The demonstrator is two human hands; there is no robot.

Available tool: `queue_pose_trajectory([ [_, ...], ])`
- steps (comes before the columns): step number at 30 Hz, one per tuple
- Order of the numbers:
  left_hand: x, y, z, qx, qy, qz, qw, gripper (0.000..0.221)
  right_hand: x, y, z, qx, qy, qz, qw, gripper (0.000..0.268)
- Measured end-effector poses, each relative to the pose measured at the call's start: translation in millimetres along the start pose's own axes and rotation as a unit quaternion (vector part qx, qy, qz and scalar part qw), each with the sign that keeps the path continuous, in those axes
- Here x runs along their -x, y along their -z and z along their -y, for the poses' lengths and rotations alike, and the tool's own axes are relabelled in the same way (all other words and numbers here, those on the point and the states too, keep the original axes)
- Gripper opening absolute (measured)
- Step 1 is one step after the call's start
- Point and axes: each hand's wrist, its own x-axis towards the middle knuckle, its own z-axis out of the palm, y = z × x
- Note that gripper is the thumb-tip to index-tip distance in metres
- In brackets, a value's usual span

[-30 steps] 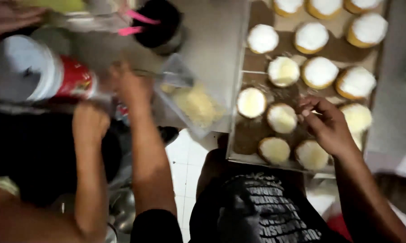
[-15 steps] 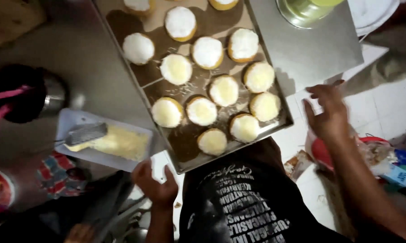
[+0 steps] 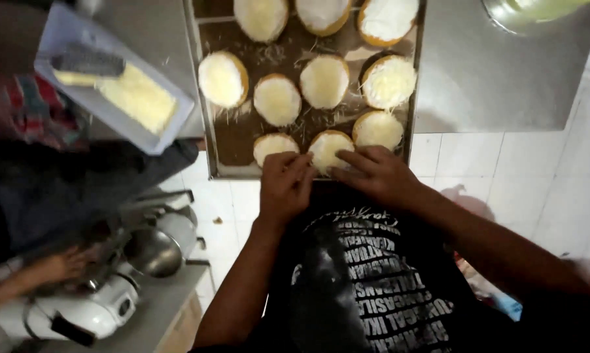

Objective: Grating a block of cheese over cream-topped buns on a baking tray.

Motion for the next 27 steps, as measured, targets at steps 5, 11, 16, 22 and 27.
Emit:
queue_pose_trajectory([
  [5,28,18,-25,-0.055,0.068,-0.106,0.991,0.024,-19,-4,-13,-0.070,0.067,0.078,0.992,0.028],
  [11,61,20,-37,-0.086,0.114,-0.195,0.970,0.029,-19,-14,-24,-0.065,0.103,0.127,0.984,0.024],
  [16,75,16,-34,-0.077,0.144,-0.211,0.964,0.033,-14,-29,-37,-0.065,0.099,0.131,0.984,0.020],
  [22,83,12,-27,-0.069,0.149,-0.206,0.965,0.035,-37,-33,-34,-0.019,0.057,0.158,0.986,0.013],
  [27,84,6,-26,-0.073,0.148,-0.211,0.963,0.032,-25,-31,-53,-0.013,0.034,0.153,0.988,0.021],
])
